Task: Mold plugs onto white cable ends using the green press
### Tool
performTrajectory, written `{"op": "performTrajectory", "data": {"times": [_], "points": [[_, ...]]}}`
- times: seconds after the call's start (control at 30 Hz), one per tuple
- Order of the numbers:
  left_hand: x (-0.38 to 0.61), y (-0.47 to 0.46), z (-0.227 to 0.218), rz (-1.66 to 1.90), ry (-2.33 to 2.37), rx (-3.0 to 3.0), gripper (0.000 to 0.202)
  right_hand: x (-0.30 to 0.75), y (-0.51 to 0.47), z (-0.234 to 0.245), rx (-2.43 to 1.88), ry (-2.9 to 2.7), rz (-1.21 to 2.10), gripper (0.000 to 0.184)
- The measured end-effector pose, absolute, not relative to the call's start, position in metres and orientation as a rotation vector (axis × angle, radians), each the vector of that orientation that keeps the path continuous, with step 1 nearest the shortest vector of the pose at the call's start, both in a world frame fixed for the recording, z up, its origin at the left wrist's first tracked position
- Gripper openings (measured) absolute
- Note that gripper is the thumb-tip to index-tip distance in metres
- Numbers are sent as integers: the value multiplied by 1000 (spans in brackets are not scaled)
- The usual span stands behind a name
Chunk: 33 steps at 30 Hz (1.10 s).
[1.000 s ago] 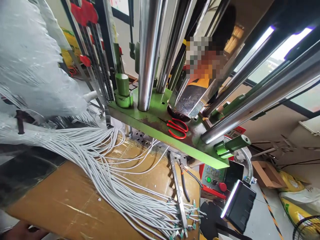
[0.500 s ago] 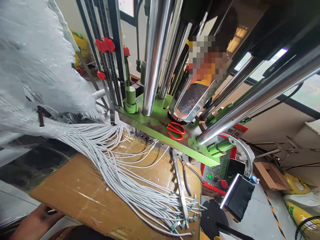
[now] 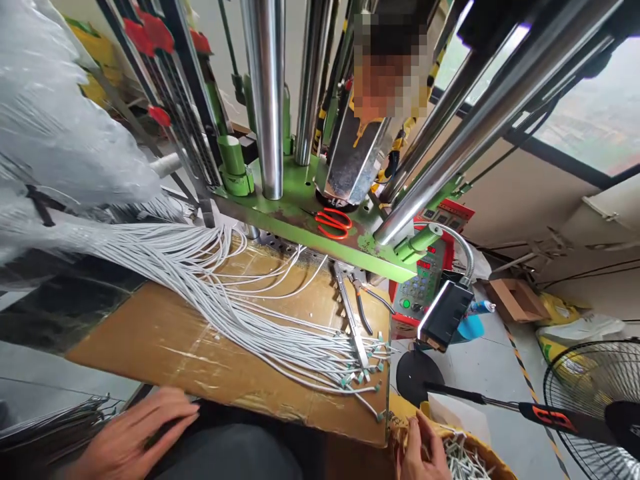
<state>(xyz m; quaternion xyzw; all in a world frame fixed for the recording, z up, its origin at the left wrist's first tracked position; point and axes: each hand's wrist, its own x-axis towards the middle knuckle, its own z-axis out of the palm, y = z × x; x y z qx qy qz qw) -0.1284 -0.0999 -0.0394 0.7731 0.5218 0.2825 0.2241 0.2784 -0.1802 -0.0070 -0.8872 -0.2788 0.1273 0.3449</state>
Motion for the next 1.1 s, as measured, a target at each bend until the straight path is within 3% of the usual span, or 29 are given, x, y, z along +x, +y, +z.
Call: {"op": "performTrajectory", "data": {"times": [0.1,0.2,0.3,0.43,0.6,0.8,0.93,1.1], "points": [[-102,-51,-15,729,1171,2664,38,267,-131,14,-2235,-1181,196,47],[-79,-2,-5,580,1053,2916,34,250,-87,19,-2100,-1690,262,45],[-67,19,1,431,1005,2992,22,241,-70,18,-2059,-1800,344,49],[-66,30,20,388,904,2837,21,243,-62,23,-1975,-1802,415,46],[-61,67,51,190,916,2120,27,253,-26,28,-2038,-1857,389,46],[-61,90,51,54,832,1552,39,263,-3,15,-1984,-1977,369,43],[-62,86,51,91,889,1617,34,259,-8,22,-1951,-1943,291,36],[-53,72,67,332,956,2148,23,205,-20,60,-1616,-1922,214,32]]}}
